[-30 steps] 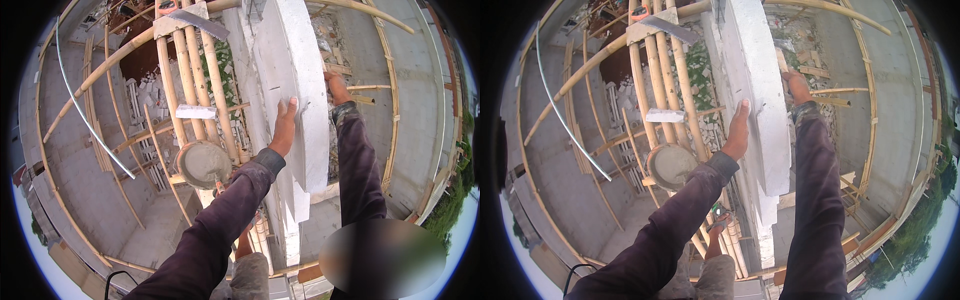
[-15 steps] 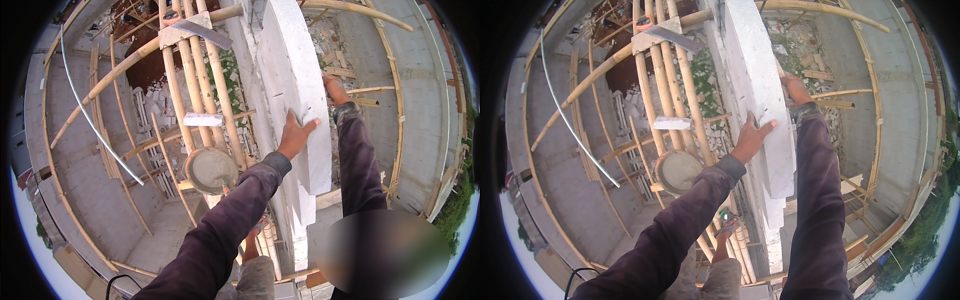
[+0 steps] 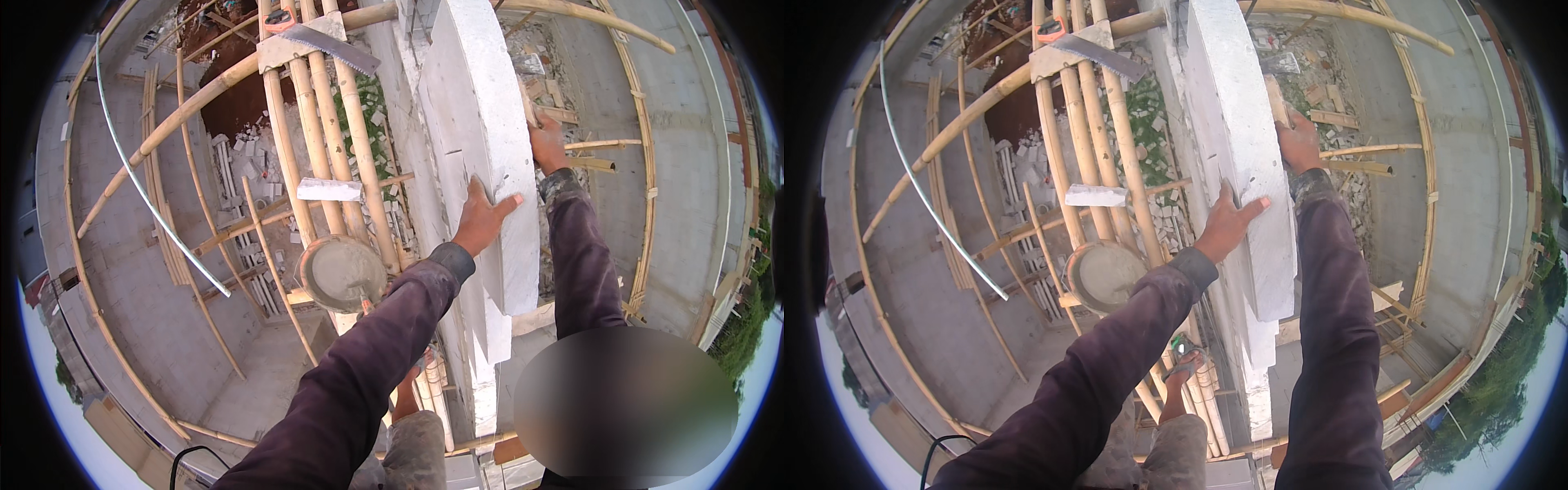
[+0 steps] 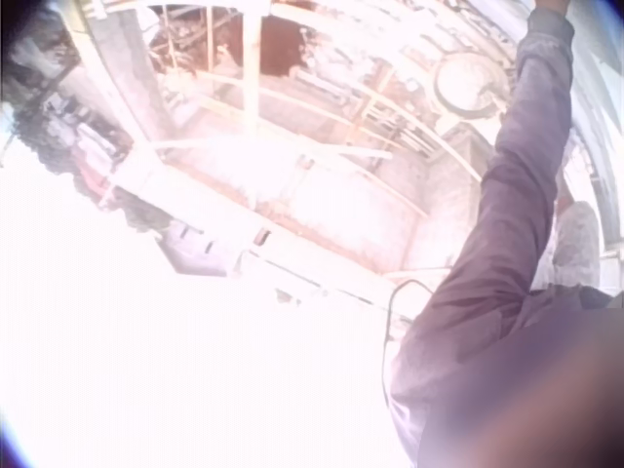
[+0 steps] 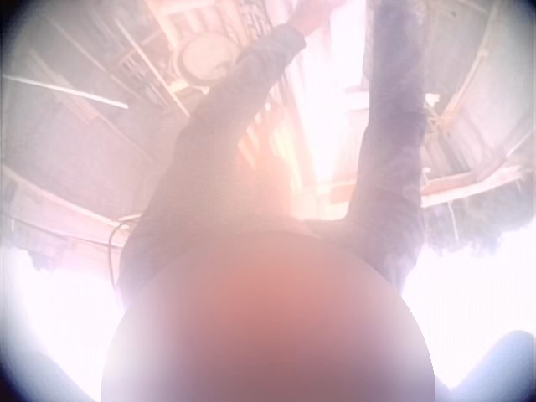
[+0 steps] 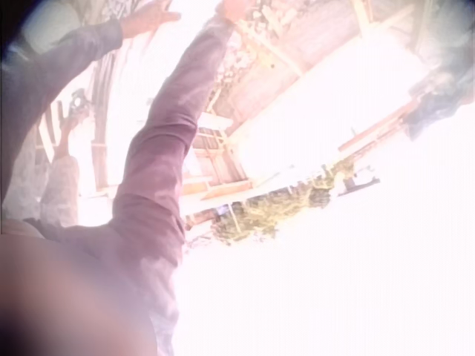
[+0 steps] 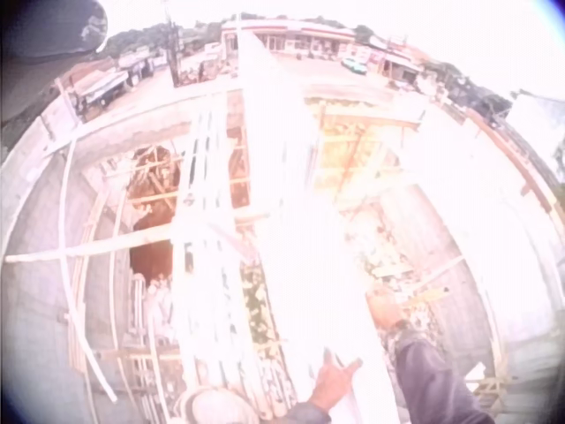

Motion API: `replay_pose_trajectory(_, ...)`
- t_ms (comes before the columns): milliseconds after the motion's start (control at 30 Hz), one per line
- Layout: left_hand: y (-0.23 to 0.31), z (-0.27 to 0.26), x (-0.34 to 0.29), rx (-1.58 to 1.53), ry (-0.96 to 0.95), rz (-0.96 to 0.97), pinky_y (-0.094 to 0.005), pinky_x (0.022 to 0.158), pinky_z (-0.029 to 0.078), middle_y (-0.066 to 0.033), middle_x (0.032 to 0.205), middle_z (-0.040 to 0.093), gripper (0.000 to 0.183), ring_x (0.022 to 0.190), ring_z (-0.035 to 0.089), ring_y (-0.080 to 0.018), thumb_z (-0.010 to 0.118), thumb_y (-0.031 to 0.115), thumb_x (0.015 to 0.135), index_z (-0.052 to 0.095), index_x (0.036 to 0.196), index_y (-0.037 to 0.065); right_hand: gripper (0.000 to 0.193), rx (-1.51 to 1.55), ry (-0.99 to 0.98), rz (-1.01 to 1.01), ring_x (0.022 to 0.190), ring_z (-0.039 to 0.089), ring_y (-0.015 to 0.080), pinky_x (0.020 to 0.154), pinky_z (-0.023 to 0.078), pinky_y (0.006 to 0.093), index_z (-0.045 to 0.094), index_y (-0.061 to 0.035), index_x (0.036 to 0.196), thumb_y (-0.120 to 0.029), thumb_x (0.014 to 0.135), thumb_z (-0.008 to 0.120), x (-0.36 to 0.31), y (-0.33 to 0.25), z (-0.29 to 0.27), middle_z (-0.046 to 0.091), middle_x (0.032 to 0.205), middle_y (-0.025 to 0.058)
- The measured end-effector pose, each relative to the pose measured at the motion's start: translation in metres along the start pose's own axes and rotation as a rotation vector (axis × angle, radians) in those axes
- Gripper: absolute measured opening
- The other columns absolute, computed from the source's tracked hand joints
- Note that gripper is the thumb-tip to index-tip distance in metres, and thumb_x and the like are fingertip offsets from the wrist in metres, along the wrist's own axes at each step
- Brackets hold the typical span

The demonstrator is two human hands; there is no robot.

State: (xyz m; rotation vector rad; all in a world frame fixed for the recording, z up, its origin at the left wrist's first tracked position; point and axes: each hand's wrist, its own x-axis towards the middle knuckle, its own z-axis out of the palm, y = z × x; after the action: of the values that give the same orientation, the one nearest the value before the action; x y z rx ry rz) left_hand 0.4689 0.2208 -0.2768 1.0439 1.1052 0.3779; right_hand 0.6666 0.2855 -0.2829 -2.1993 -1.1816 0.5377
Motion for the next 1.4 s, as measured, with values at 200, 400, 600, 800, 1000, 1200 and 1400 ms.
replay_pose_trajectory(200, -0.003, -0.002, 0.004, -0.031, -0.017, -0.013, -0.0351, 0.110, 0.035, -0.0389, 0.140, 0.039, 0.113, 0.133, 0.043, -0.0406, 0.077, 0.046, 0.079, 0.013, 0.143, -0.022, 0.043, -0.109, 0.354, -0.270, 0.082, 0.066, 0.0395, 0.075, 0.052, 0.0438, 0.061, -0.0019, 0.124, -0.021, 0.086, 0.067, -0.022, -0.065, -0.040, 0.068, 0.089, 0.0232)
replay_pose_trajectory(400, 0.005, -0.004, 0.002, -0.062, -0.040, -0.054, -0.0329, 0.107, 0.038, -0.0336, 0.140, 0.043, 0.116, 0.130, 0.048, -0.0315, 0.077, 0.043, 0.078, 0.008, 0.144, -0.023, 0.032, -0.246, 0.207, -0.441, 0.079, 0.061, 0.0466, 0.068, 0.049, 0.0487, 0.059, -0.0010, 0.117, -0.012, 0.087, 0.064, -0.022, -0.097, -0.036, 0.063, 0.082, 0.0266)
replay_pose_trajectory(600, 0.004, -0.005, 0.001, 0.005, 0.004, -0.019, -0.0345, 0.104, 0.041, -0.0364, 0.134, 0.048, 0.112, 0.125, 0.052, -0.0372, 0.078, 0.043, 0.078, 0.014, 0.143, -0.023, 0.045, -0.212, 0.161, -0.374, 0.079, 0.062, 0.0460, 0.068, 0.048, 0.0491, 0.056, -0.0026, 0.130, -0.011, 0.086, 0.063, -0.051, -0.087, -0.035, 0.063, 0.084, 0.0270)
replay_pose_trajectory(800, -0.010, -0.003, 0.014, -0.119, -0.033, -0.008, -0.0348, 0.102, 0.044, -0.0359, 0.133, 0.048, 0.112, 0.123, 0.054, -0.0363, 0.080, 0.042, 0.077, 0.015, 0.142, -0.023, 0.050, -0.136, 0.103, -0.288, 0.081, 0.062, 0.0443, 0.069, 0.048, 0.0501, 0.050, -0.0014, 0.133, -0.010, 0.086, 0.064, -0.084, -0.082, -0.051, 0.064, 0.087, 0.0243)
replay_pose_trajectory(1000, -0.022, 0.004, -0.022, -0.154, -0.079, -0.003, -0.0344, 0.104, 0.042, -0.0337, 0.134, 0.048, 0.115, 0.126, 0.051, -0.0366, 0.083, 0.039, 0.074, 0.012, 0.144, -0.020, 0.031, -0.121, 0.165, -0.275, 0.077, 0.061, 0.0468, 0.065, 0.048, 0.0505, 0.054, 0.0013, 0.114, -0.012, 0.087, 0.064, -0.158, -0.067, -0.081, 0.061, 0.084, 0.0253)
replay_pose_trajectory(1200, -0.055, 0.027, -0.091, 0.113, -0.076, 0.052, -0.0335, 0.103, 0.044, -0.0327, 0.135, 0.048, 0.124, 0.123, 0.054, -0.0365, 0.089, 0.029, 0.067, 0.005, 0.146, -0.017, 0.026, -0.180, 0.118, -0.249, 0.077, 0.060, 0.0471, 0.064, 0.048, 0.0512, 0.051, -0.0004, 0.107, -0.010, 0.086, 0.063, -0.209, -0.040, -0.089, 0.061, 0.082, 0.0244)
replay_pose_trajectory(1400, -0.055, 0.023, -0.091, 0.007, -0.163, -0.001, -0.0327, 0.101, 0.045, -0.0298, 0.134, 0.050, 0.120, 0.120, 0.056, -0.0330, 0.086, 0.022, 0.073, 0.000, 0.147, -0.016, 0.028, -0.231, -0.076, -0.167, 0.082, 0.061, 0.0475, 0.066, 0.048, 0.0530, 0.048, -0.0018, 0.107, -0.011, 0.085, 0.063, -0.236, -0.011, -0.094, 0.063, 0.086, 0.0259)
